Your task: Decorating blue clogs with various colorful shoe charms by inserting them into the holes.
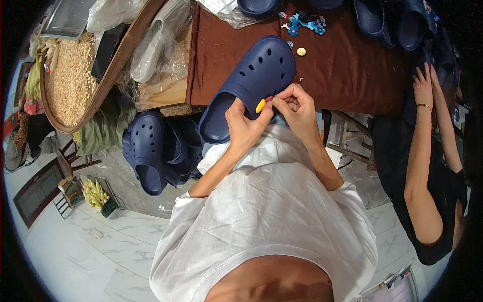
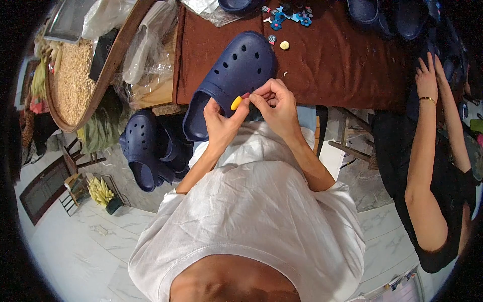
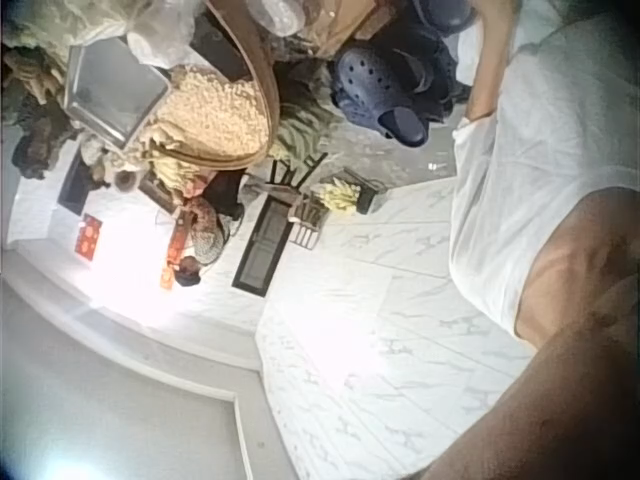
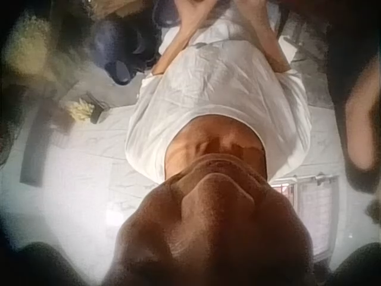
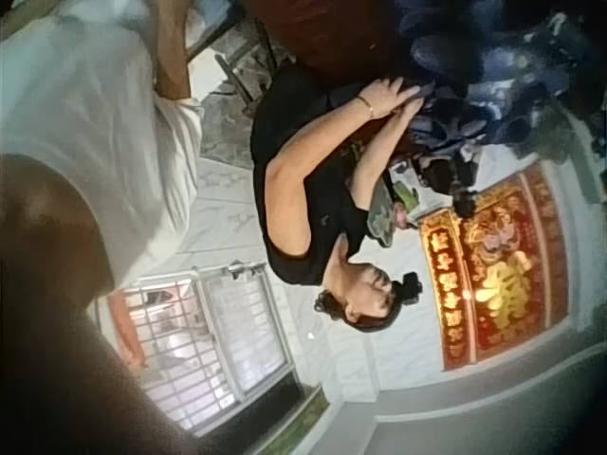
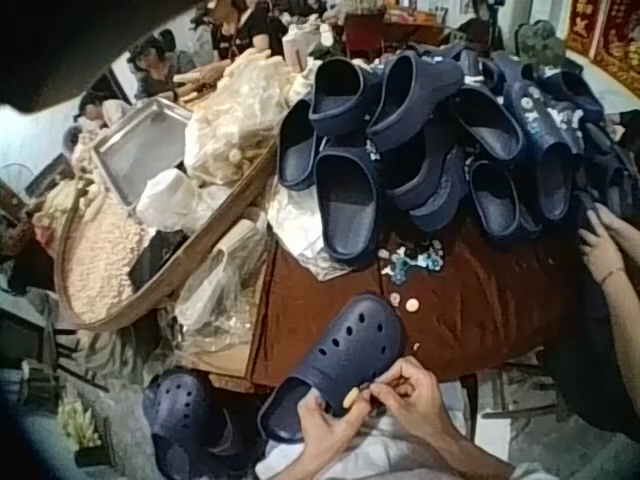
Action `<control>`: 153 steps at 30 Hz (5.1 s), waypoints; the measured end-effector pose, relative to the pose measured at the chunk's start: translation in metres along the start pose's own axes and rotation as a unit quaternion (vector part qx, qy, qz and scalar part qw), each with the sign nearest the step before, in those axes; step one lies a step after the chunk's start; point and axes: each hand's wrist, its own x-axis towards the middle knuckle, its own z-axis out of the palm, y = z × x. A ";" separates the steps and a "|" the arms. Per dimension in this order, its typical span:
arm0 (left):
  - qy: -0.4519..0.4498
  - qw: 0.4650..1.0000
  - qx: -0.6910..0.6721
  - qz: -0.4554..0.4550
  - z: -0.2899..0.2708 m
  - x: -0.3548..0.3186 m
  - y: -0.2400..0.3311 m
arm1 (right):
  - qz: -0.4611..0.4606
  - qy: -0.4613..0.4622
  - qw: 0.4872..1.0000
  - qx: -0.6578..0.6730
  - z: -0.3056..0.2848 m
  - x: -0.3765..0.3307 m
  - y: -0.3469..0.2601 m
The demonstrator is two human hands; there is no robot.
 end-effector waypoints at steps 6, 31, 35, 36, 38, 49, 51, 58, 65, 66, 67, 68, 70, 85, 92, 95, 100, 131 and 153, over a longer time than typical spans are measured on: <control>0.008 1.000 0.013 0.007 0.001 0.000 0.002 | 0.025 0.000 1.000 0.001 0.002 0.002 -0.008; -0.133 0.976 -0.140 -0.096 -0.024 0.007 0.012 | -0.187 0.040 0.965 -0.178 0.000 -0.001 -0.012; -0.139 0.978 -0.122 -0.097 -0.030 0.012 0.023 | -0.202 0.036 0.955 -0.214 0.003 -0.001 -0.027; -0.145 0.978 -0.118 -0.093 -0.031 0.013 0.027 | -0.197 0.042 0.950 -0.237 0.004 -0.001 -0.030; -0.149 0.977 -0.119 -0.091 -0.032 0.014 0.033 | -0.232 0.043 0.932 -0.275 0.003 0.001 -0.032; -0.178 0.981 0.027 -0.071 -0.040 0.026 0.032 | -0.297 -0.021 0.887 -0.353 -0.005 0.017 -0.051; -0.173 0.980 0.054 -0.087 -0.041 0.028 0.036 | -0.309 -0.048 0.887 -0.339 -0.007 0.019 -0.053; -0.194 0.974 -0.062 -0.095 -0.040 0.031 0.038 | -0.320 -0.112 0.879 -0.336 -0.013 0.024 -0.057; -0.202 0.970 -0.078 -0.107 -0.040 0.032 0.038 | -0.319 -0.095 0.879 -0.341 -0.010 0.021 -0.062; -0.206 0.973 -0.045 -0.095 -0.040 0.032 0.038 | -0.313 -0.094 0.883 -0.336 -0.010 0.021 -0.061; -0.206 0.973 -0.045 -0.095 -0.040 0.032 0.039 | -0.312 -0.093 0.884 -0.336 -0.012 0.022 -0.059; -0.211 0.972 -0.036 -0.100 -0.041 0.032 0.041 | -0.314 -0.100 0.881 -0.338 -0.013 0.022 -0.058; -0.216 0.970 -0.026 -0.105 -0.042 0.033 0.042 | -0.317 -0.108 0.879 -0.340 -0.014 0.023 -0.057; -0.205 0.969 -0.079 -0.115 -0.037 0.030 0.035 | -0.344 -0.083 0.870 -0.344 -0.014 0.021 -0.058; -0.194 0.971 -0.073 -0.116 -0.035 0.029 0.034 | -0.346 -0.082 0.864 -0.356 -0.014 0.019 -0.060; -0.192 0.972 -0.078 -0.113 -0.032 0.028 0.035 | -0.332 -0.066 0.870 -0.358 -0.017 0.019 -0.059; -0.184 0.975 -0.074 -0.098 -0.028 0.026 0.028 | -0.352 -0.047 0.859 -0.369 -0.017 0.018 -0.051; -0.070 0.989 -0.107 -0.075 -0.017 0.008 0.019 | -0.203 0.173 0.897 -0.352 -0.057 0.064 -0.028; -0.021 0.992 -0.083 -0.092 -0.006 0.018 0.017 | -0.251 0.135 0.834 -0.473 -0.040 0.097 -0.019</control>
